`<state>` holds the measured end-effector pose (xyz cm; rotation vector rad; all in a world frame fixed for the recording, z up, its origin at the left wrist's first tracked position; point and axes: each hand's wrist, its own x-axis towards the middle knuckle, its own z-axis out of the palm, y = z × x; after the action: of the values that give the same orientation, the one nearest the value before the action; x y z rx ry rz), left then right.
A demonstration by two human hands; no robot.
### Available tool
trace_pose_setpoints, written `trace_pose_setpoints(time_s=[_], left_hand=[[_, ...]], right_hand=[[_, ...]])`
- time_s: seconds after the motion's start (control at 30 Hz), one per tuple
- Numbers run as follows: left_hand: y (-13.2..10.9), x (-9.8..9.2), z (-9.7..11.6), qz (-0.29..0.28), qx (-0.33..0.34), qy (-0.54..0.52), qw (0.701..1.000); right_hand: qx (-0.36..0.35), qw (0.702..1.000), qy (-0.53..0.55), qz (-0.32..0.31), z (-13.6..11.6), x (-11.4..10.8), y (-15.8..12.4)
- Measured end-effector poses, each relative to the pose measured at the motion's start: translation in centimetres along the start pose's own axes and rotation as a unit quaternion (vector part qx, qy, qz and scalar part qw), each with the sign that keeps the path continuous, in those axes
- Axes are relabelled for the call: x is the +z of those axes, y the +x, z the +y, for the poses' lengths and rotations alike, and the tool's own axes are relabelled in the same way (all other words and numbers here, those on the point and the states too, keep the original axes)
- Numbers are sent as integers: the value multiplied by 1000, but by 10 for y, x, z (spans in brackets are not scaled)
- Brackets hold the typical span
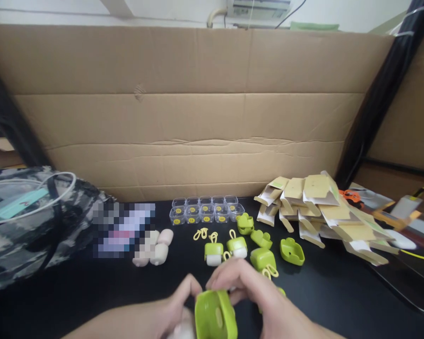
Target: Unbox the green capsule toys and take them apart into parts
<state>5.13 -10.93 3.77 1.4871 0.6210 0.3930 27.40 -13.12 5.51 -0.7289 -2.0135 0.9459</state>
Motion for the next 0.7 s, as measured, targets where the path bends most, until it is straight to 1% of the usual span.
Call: trace_pose_setpoints(time_s=[0.07, 0.13, 0.17, 0.23, 0.3, 0.33, 0.37, 0.47, 0.53, 0.6, 0.63, 0.7], left_hand=[[-4, -4, 15, 24, -10, 90, 996], [-9, -12, 34, 78, -9, 211, 974], [-13, -18, 42, 107, 4, 271, 957], [-23, -31, 57, 144, 32, 373, 916], [-34, -47, 64, 173, 36, 437, 882], [-40, -55, 65, 184, 26, 453, 872], [-46, -61, 65, 194, 6, 456, 868], [-60, -74, 59, 206, -80, 444, 868], [-66, -74, 55, 202, -137, 445, 862], [-68, -71, 51, 191, -184, 448, 854], [-68, -69, 49, 185, -197, 452, 850], [-65, -65, 44, 196, -182, 473, 839]], right_hand=[[-11, 999, 13, 45, 5, 0, -4], [-16, 998, 14, 55, 9, -1, -7], [-14, 998, 9, 55, 10, -1, -8], [-12, 999, -7, 51, 10, -1, -9], [-14, 999, -21, 47, 9, -1, -9], [-16, 999, -24, 45, 8, 0, -8], [-17, 999, -26, 44, 7, 0, -9], [-7, 998, -37, 40, 6, 2, -9], [-3, 998, -46, 41, 5, 2, -8], [-18, 998, -36, 39, 5, 1, -6], [-28, 999, -24, 41, 5, 1, -5], [-30, 998, -5, 46, 5, -1, -2]])
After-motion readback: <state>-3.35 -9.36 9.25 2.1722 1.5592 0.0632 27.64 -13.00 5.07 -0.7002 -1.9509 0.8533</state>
